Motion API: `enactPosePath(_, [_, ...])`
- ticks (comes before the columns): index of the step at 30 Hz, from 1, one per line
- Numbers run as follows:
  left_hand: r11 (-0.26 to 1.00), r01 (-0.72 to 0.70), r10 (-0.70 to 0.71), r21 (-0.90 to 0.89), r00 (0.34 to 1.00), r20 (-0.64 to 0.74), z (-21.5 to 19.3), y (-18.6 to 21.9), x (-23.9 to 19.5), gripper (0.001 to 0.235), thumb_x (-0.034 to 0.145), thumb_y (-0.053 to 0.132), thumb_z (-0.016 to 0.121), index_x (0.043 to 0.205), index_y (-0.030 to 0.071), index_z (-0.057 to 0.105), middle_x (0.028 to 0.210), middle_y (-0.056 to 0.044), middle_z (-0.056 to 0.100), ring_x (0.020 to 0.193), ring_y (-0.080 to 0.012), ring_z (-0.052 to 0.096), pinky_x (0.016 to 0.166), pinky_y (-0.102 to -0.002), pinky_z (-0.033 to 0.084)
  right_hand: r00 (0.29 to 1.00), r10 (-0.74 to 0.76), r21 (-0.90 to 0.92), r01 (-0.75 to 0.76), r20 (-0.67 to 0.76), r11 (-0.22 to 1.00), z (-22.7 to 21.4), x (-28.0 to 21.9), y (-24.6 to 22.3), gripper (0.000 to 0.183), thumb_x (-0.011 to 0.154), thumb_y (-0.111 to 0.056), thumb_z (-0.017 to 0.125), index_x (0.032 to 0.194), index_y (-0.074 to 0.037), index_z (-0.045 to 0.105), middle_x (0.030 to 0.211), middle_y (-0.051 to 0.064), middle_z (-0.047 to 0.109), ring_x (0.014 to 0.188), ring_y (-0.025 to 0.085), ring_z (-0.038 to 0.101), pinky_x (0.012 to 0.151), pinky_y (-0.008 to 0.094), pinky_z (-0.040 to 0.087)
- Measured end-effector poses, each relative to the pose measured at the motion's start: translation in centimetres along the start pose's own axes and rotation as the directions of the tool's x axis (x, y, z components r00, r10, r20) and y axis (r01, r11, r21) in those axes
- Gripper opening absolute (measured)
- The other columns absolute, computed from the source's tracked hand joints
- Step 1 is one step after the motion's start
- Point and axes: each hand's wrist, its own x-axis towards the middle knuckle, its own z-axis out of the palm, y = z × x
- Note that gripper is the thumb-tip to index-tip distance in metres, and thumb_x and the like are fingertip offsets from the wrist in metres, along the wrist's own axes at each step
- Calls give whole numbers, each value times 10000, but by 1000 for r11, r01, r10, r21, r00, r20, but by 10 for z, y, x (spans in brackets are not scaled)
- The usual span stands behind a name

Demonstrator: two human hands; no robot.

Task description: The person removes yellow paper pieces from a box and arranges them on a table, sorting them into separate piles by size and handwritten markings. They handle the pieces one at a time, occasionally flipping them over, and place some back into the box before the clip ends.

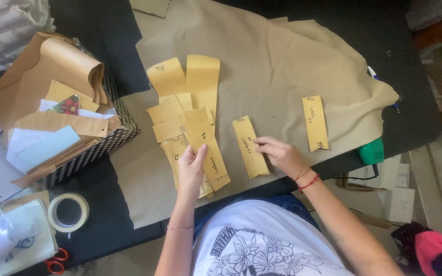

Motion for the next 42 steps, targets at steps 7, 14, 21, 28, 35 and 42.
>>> enactPosePath(7, [997,-42,42,68,999,5,19,-13,0,275,716,110,694,938,4,570,793,-153,649,674,-192,625,581,-336,535,908,414,340,-369,-69,865,4,10,-21,136,784,-71,591,895,-119,654,911,-16,653,838,119,613,721,237,488])
enactPosePath(14, [987,-44,28,156,994,104,-6,-65,20,307,807,174,598,1060,7,553,943,-175,624,843,-233,618,763,-394,494,774,560,492,-626,295,605,8,15,-5,227,760,-74,622,962,5,554,729,96,620,555,110,570,452,212,512])
enactPosePath(21, [1000,-18,17,25,999,36,15,0,-6,222,774,125,627,949,3,566,759,-121,638,636,-161,611,560,-303,530,852,524,226,-512,6,829,18,7,13,312,798,-238,642,1059,-87,562,814,98,583,598,201,608,495,276,494])
enactPosePath(28, [998,-37,33,54,997,73,19,-15,-1,291,679,93,719,928,29,580,806,-128,654,680,-159,618,556,-306,543,761,579,593,-619,293,514,25,18,-19,213,715,-113,689,858,8,587,651,75,573,450,83,533,374,159,454])
enactPosePath(35, [994,92,-83,-59,985,149,7,-3,-7,326,861,98,429,1169,-7,426,1120,-192,551,966,-283,565,732,-415,504,898,244,225,-169,-366,960,-44,16,5,166,736,107,610,741,-54,650,842,100,637,776,212,611,689,272,496])
enactPosePath(42, [998,58,-59,16,993,99,3,-35,13,288,799,72,570,1074,16,508,950,-152,614,787,-260,632,623,-388,549,910,280,-36,-305,-307,952,-52,-16,38,265,738,133,511,688,-90,645,938,41,659,901,223,607,761,317,487])
